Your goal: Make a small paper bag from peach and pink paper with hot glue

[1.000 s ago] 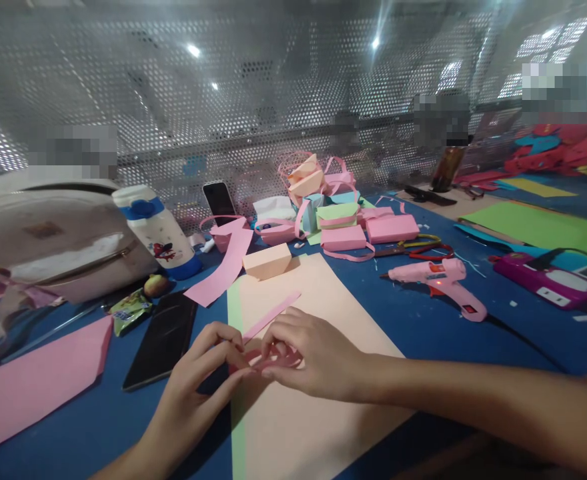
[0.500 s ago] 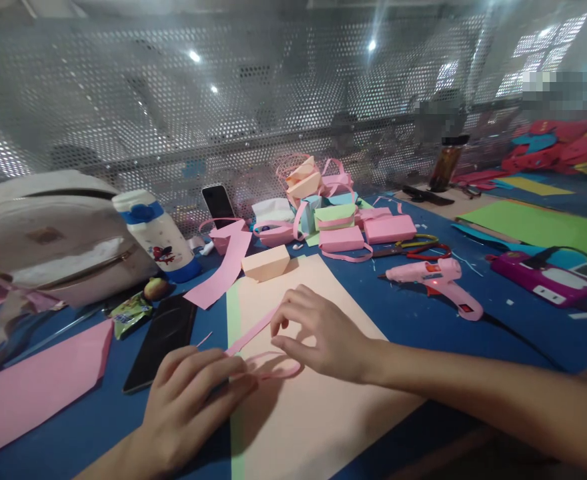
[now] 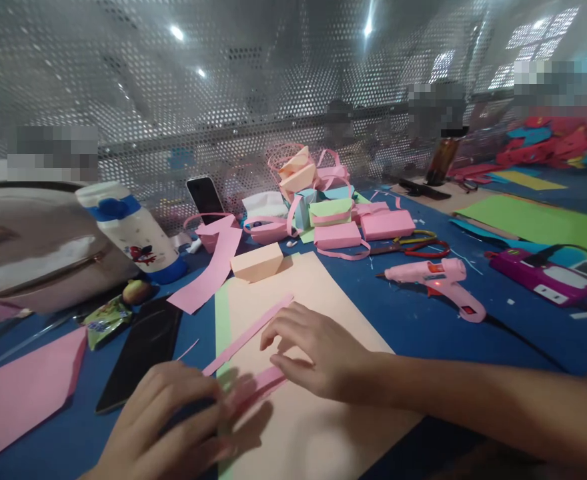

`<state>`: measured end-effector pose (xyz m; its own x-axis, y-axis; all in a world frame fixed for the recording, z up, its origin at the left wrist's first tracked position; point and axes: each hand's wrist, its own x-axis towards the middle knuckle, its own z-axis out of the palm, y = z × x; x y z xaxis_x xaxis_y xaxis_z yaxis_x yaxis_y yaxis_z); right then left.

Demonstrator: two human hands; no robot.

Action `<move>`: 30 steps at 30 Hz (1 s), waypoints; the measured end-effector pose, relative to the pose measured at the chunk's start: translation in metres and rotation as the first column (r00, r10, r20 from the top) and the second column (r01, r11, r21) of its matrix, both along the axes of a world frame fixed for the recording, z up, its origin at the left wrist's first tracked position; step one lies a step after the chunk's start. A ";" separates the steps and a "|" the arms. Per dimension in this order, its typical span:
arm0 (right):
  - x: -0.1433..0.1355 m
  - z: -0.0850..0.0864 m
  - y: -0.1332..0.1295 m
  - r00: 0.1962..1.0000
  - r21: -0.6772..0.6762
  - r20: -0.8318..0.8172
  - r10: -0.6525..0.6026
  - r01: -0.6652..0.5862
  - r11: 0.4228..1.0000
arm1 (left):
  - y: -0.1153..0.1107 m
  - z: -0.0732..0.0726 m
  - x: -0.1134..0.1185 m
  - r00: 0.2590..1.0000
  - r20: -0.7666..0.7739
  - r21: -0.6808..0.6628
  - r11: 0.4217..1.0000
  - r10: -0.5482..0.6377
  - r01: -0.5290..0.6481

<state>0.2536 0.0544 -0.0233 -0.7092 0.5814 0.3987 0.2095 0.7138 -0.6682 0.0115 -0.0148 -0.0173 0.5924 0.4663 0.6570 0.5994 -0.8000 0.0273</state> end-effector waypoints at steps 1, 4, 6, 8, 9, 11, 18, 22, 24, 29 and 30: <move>0.001 0.000 -0.001 1.000 -0.020 0.007 0.005 -0.005 1.000 | 0.001 -0.001 0.000 0.999 0.029 -0.087 0.995 0.045 -0.042; 0.001 0.002 -0.002 0.997 -0.054 0.070 0.021 -0.018 0.998 | 0.003 -0.004 0.002 0.983 -0.012 -0.347 0.921 0.182 -0.175; 0.001 0.002 -0.002 0.991 -0.050 0.129 0.013 -0.007 0.999 | 0.004 -0.005 0.003 0.971 -0.070 -0.441 0.866 0.227 -0.235; 0.001 0.002 -0.002 0.982 -0.037 0.191 -0.007 0.014 0.999 | 0.005 -0.006 0.004 0.969 -0.112 -0.495 0.833 0.221 -0.247; 0.000 0.001 -0.002 0.976 -0.029 0.218 -0.015 0.021 0.999 | 0.005 -0.006 0.005 0.969 -0.125 -0.512 0.823 0.213 -0.247; -0.001 -0.001 -0.002 0.966 -0.019 0.258 -0.025 0.030 0.999 | 0.006 -0.006 0.005 0.972 -0.139 -0.527 0.817 0.192 -0.236; -0.001 -0.003 -0.001 0.958 -0.013 0.286 -0.021 0.026 1.000 | 0.007 -0.002 0.009 0.966 -0.159 -0.548 0.795 0.204 -0.259; 0.000 -0.005 -0.001 0.959 0.016 0.285 -0.016 0.012 1.000 | 0.005 0.000 0.012 0.962 -0.155 -0.573 0.772 0.227 -0.275; 0.001 -0.006 -0.001 0.959 0.027 0.284 -0.020 0.013 1.000 | 0.003 0.000 0.013 0.962 -0.150 -0.572 0.773 0.230 -0.274; 0.001 -0.005 -0.002 0.958 0.026 0.285 -0.025 0.018 1.000 | 0.002 0.000 0.014 0.960 -0.154 -0.552 0.786 0.233 -0.279; 0.001 -0.004 -0.002 0.958 0.022 0.286 -0.022 0.016 1.000 | 0.002 0.000 0.013 0.960 -0.159 -0.549 0.788 0.228 -0.278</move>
